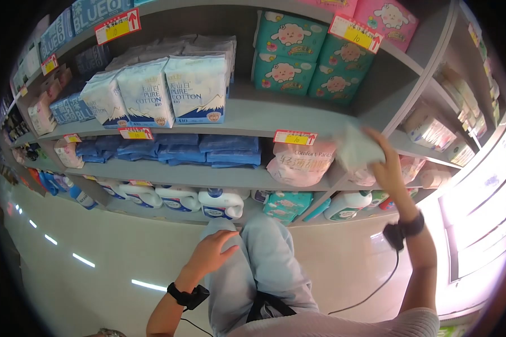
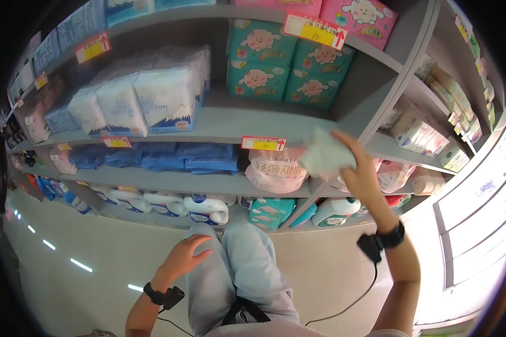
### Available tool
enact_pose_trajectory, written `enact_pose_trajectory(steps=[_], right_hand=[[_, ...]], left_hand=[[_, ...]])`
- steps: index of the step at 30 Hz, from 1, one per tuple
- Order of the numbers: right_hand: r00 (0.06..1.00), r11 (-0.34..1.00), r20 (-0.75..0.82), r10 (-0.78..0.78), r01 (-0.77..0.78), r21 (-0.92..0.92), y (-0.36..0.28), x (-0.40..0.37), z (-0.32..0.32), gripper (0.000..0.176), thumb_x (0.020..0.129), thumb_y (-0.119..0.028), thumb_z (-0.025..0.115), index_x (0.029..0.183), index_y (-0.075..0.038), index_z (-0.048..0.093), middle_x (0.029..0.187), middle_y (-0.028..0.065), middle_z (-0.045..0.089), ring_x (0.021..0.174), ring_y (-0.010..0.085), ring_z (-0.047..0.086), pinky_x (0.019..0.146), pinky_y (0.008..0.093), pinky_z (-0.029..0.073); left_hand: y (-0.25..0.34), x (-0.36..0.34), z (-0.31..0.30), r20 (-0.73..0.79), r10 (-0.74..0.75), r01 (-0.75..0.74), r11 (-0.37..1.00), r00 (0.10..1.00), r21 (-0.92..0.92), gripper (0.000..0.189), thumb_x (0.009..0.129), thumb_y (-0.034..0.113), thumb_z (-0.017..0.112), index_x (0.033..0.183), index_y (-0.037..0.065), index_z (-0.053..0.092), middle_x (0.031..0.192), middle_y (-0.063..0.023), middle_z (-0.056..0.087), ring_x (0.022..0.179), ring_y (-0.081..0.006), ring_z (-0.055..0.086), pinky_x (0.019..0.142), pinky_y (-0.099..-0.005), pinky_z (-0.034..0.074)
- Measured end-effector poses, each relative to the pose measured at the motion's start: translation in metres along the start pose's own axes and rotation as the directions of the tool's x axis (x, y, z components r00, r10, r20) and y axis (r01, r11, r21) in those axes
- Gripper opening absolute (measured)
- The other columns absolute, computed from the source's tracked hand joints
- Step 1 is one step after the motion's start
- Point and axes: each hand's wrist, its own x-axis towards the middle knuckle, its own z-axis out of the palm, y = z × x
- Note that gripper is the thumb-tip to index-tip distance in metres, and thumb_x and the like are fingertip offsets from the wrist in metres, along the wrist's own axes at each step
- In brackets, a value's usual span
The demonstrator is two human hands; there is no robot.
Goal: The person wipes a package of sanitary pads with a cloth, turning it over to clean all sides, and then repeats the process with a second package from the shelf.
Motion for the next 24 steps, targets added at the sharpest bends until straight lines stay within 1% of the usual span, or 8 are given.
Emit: enact_pose_trajectory(steps=[3, 6, 9, 11, 14, 18, 20, 24], right_hand=[[0.964, 0.950, 0.004, -0.265, 0.262, -0.172, -0.023, 0.076, 0.008, 0.062, 0.069, 0.005, 0.050, 0.130, -0.004, 0.047, 0.133, 0.0169, 0.049, 0.125, 0.0339, 0.045, 0.104, 0.0365, 0.036], [0.962, 0.914, 0.071, -0.262, 0.272, -0.301, -0.010, 0.147, 0.028, 0.061, 0.074, -0.001, 0.055, 0.134, -0.005, 0.042, 0.135, 0.0176, 0.046, 0.125, 0.0355, 0.044, 0.102, 0.0401, 0.038], [0.929, 0.854, -0.029, -0.369, 0.326, -0.405, -0.002, 0.206, 0.050, 0.060, 0.078, -0.001, 0.057, 0.135, -0.002, 0.040, 0.137, 0.0193, 0.043, 0.129, 0.0362, 0.039, 0.106, 0.0380, 0.034], [0.974, 0.894, -0.092, -0.209, 0.152, -0.421, -0.009, 0.231, 0.057, 0.059, 0.082, -0.010, 0.060, 0.135, -0.001, 0.038, 0.137, 0.0223, 0.042, 0.130, 0.0372, 0.037, 0.105, 0.0409, 0.034], [0.971, 0.906, -0.113, -0.209, 0.149, -0.396, 0.004, 0.252, 0.060, 0.058, 0.081, -0.021, 0.061, 0.132, -0.004, 0.039, 0.129, 0.0260, 0.047, 0.120, 0.0417, 0.045, 0.097, 0.0461, 0.040], [0.966, 0.850, -0.143, -0.217, 0.115, -0.514, -0.001, 0.246, 0.063, 0.059, 0.082, -0.023, 0.059, 0.134, -0.007, 0.037, 0.128, 0.0241, 0.049, 0.116, 0.0416, 0.048, 0.093, 0.0479, 0.043], [0.970, 0.834, -0.232, -0.070, -0.071, -0.548, -0.010, 0.234, 0.062, 0.056, 0.082, -0.024, 0.058, 0.133, -0.010, 0.038, 0.125, 0.0225, 0.052, 0.112, 0.0409, 0.052, 0.088, 0.0498, 0.045], [0.967, 0.873, -0.255, -0.003, -0.122, -0.473, -0.021, 0.220, 0.062, 0.052, 0.082, -0.020, 0.059, 0.131, -0.010, 0.041, 0.124, 0.0229, 0.051, 0.110, 0.0431, 0.051, 0.092, 0.0486, 0.042]], left_hand=[[0.004, 0.003, -0.001, -0.021, 0.024, -0.026, 0.997, 0.999, -0.068, 0.037, 0.087, 0.025, 0.062, 0.119, 0.008, 0.056, 0.115, -0.0109, 0.061, 0.101, -0.0314, 0.059, 0.086, -0.0386, 0.048], [0.008, 0.000, -0.007, -0.094, 0.027, -0.037, 0.994, 0.995, -0.104, 0.036, 0.087, 0.025, 0.062, 0.118, 0.008, 0.057, 0.115, -0.0102, 0.061, 0.101, -0.0312, 0.059, 0.086, -0.0381, 0.048], [0.010, -0.007, -0.019, -0.159, 0.018, -0.035, 0.994, 0.987, -0.104, 0.036, 0.086, 0.023, 0.064, 0.117, 0.007, 0.058, 0.115, -0.0100, 0.062, 0.102, -0.0297, 0.060, 0.086, -0.0358, 0.049], [0.006, -0.014, -0.022, -0.183, 0.008, -0.026, 0.995, 0.983, -0.096, 0.035, 0.086, 0.023, 0.064, 0.117, 0.007, 0.058, 0.115, -0.0099, 0.062, 0.102, -0.0294, 0.060, 0.085, -0.0356, 0.049], [-0.002, -0.024, -0.024, -0.195, -0.044, 0.022, 0.993, 0.980, -0.118, 0.035, 0.086, 0.023, 0.064, 0.117, 0.006, 0.059, 0.115, -0.0100, 0.062, 0.102, -0.0290, 0.061, 0.084, -0.0354, 0.049], [-0.007, -0.028, -0.022, -0.158, -0.111, 0.084, 0.982, 0.981, -0.171, 0.036, 0.086, 0.024, 0.064, 0.117, 0.005, 0.059, 0.115, -0.0102, 0.062, 0.102, -0.0294, 0.061, 0.083, -0.0351, 0.050], [-0.008, -0.027, -0.017, -0.168, -0.080, 0.053, 0.986, 0.982, -0.160, 0.036, 0.086, 0.024, 0.064, 0.117, 0.005, 0.059, 0.115, -0.0104, 0.062, 0.101, -0.0293, 0.061, 0.082, -0.0349, 0.050], [-0.005, -0.023, -0.009, -0.172, -0.011, -0.014, 0.990, 0.985, -0.144, 0.035, 0.087, 0.024, 0.064, 0.116, 0.005, 0.059, 0.113, -0.0107, 0.063, 0.100, -0.0291, 0.061, 0.082, -0.0344, 0.050]])
